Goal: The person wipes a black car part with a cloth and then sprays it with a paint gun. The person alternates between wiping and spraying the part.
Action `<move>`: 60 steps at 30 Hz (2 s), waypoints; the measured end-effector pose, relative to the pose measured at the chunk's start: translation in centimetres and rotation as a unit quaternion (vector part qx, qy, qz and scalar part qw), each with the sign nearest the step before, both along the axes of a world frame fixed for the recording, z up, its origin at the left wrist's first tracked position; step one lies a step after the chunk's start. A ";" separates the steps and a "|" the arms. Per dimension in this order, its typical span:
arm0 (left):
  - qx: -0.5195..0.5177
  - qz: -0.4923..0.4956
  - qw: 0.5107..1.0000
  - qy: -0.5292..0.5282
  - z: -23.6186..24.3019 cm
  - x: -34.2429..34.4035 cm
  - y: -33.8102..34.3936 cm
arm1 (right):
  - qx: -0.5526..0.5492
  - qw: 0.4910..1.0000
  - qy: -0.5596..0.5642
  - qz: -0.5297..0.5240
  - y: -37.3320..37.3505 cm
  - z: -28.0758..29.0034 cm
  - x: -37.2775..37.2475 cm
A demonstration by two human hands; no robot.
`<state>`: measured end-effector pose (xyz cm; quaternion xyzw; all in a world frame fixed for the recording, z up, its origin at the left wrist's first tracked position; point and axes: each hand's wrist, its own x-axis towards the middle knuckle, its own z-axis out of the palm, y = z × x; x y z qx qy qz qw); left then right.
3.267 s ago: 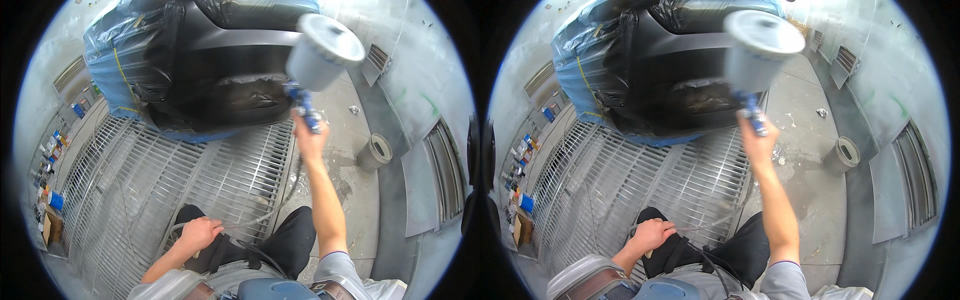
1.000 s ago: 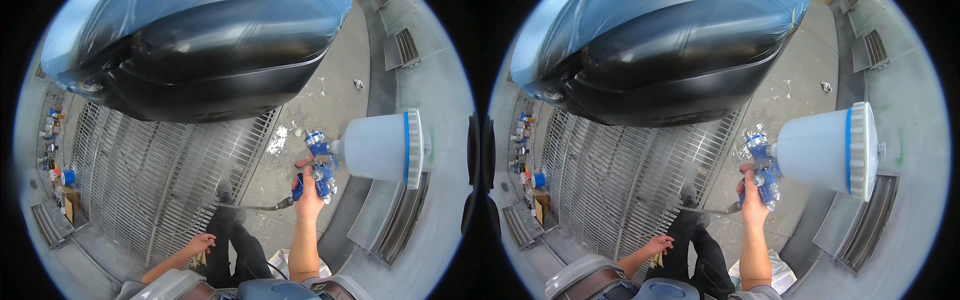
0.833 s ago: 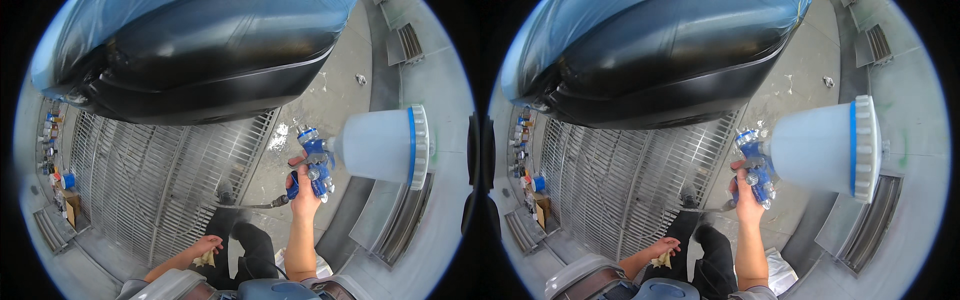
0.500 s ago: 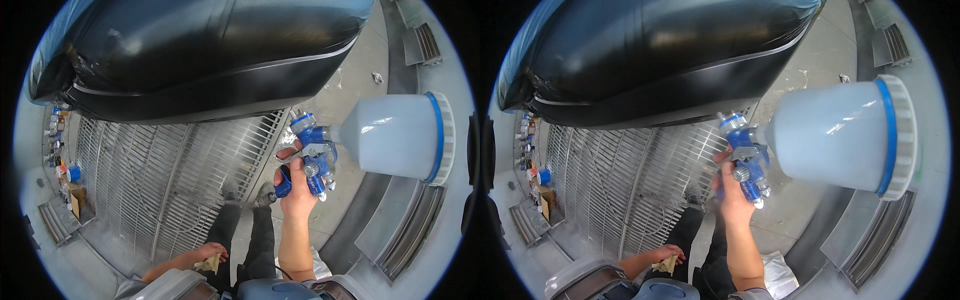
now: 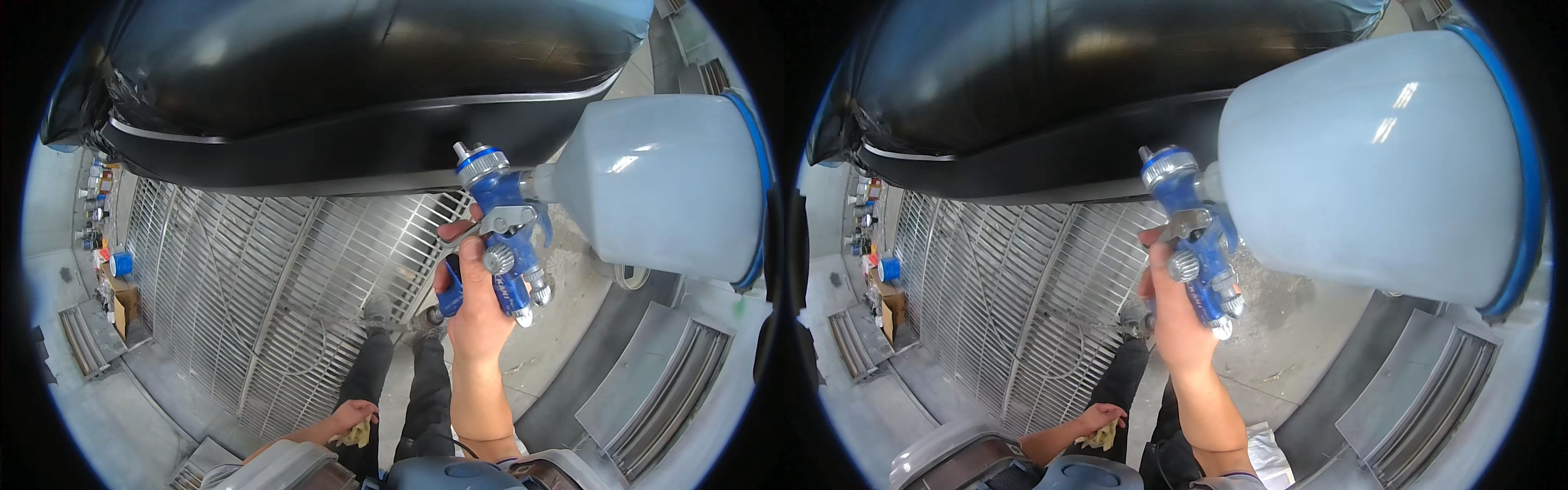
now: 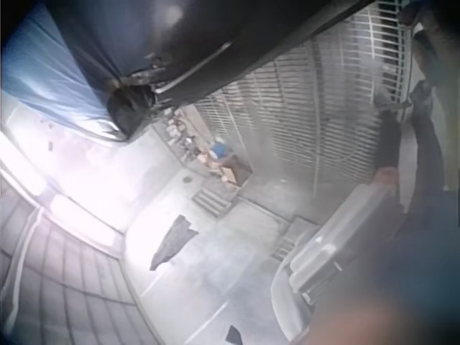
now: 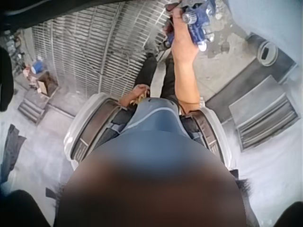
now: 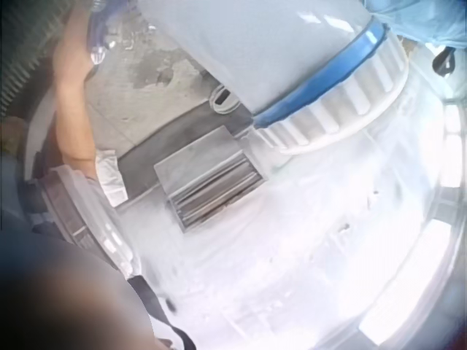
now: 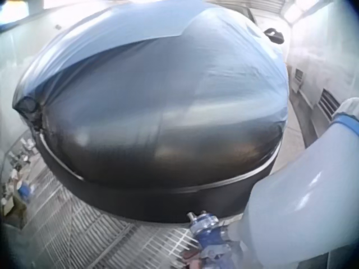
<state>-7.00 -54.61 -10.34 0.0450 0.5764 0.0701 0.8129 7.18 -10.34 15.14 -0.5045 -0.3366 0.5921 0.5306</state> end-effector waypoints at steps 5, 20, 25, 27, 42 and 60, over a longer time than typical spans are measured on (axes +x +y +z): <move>-0.009 0.013 1.000 0.008 0.1 -0.4 -0.1 | 0.008 1.000 -0.002 -0.018 -0.1 0.0 -0.1; 0.023 -0.186 0.982 0.005 5.1 -2.8 4.0 | 0.025 0.997 0.029 -0.071 -1.3 -2.5 3.6; 0.307 -0.355 0.870 0.151 3.8 -4.5 2.6 | 0.008 0.995 0.031 -0.100 -3.5 -4.5 5.6; 0.274 -0.390 0.857 0.196 4.3 -4.4 3.0 | 0.004 0.995 0.038 -0.088 -4.2 -4.7 6.0; 0.348 0.190 0.917 0.040 21.2 6.3 33.1 | -0.034 0.993 -0.029 -0.109 -5.1 -4.7 7.4; 0.517 0.010 0.846 0.133 22.6 12.5 33.3 | -0.053 0.981 -0.074 -0.169 -5.4 -6.4 8.8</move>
